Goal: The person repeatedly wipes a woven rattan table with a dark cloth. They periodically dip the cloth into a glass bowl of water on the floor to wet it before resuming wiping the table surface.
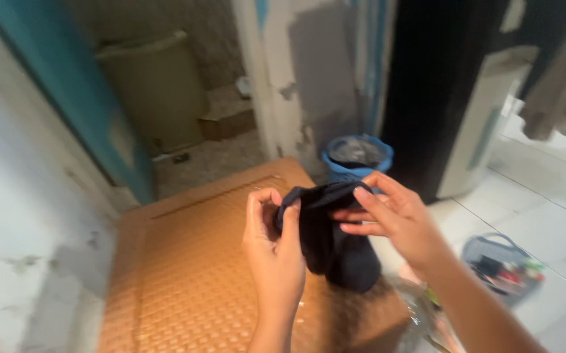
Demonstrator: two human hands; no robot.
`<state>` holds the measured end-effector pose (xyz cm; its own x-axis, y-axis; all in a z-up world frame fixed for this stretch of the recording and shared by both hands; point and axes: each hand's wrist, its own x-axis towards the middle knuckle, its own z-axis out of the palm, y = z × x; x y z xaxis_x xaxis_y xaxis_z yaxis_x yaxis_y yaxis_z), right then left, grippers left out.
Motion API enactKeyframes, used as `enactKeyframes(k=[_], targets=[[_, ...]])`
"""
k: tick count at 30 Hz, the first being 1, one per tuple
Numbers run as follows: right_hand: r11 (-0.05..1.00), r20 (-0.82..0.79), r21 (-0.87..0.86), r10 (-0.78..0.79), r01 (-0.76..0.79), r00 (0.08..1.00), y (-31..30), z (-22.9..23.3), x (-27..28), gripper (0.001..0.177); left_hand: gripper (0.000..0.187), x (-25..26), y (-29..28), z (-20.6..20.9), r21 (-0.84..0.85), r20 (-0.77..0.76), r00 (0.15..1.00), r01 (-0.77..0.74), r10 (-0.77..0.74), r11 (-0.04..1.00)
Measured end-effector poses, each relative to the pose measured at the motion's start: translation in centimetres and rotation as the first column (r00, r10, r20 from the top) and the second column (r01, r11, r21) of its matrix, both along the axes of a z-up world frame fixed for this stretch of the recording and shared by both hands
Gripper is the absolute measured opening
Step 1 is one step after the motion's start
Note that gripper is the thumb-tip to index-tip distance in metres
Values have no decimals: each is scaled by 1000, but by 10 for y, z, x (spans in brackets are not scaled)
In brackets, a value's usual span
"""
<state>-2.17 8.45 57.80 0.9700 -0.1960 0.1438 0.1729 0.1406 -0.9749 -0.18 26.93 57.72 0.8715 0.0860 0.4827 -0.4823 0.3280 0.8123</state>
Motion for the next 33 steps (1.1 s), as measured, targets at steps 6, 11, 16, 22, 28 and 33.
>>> enactKeyframes(k=[6,11,16,22,28,33], targets=[[881,417,-298,-227,368,880,99,4,42,14,16,21,82,10,185,262,943,-258,206,948],[653,781,-392,-137,649,609,129,-19,90,18,25,56,149,-1,361,94,974,-224,204,905],[798,419,-390,-291,460,860,128,-76,173,18,50,137,234,-66,792,111,901,-336,420,511],[642,453,-396,-485,656,748,69,-133,292,27,83,202,304,-149,995,105,738,-78,667,-69],[-223,539,-842,-300,491,787,76,-209,386,78,76,204,309,-172,973,199,761,-226,618,-34],[388,15,-914,-266,121,964,245,-173,382,64,74,200,301,-156,995,100,752,-78,651,-62]])
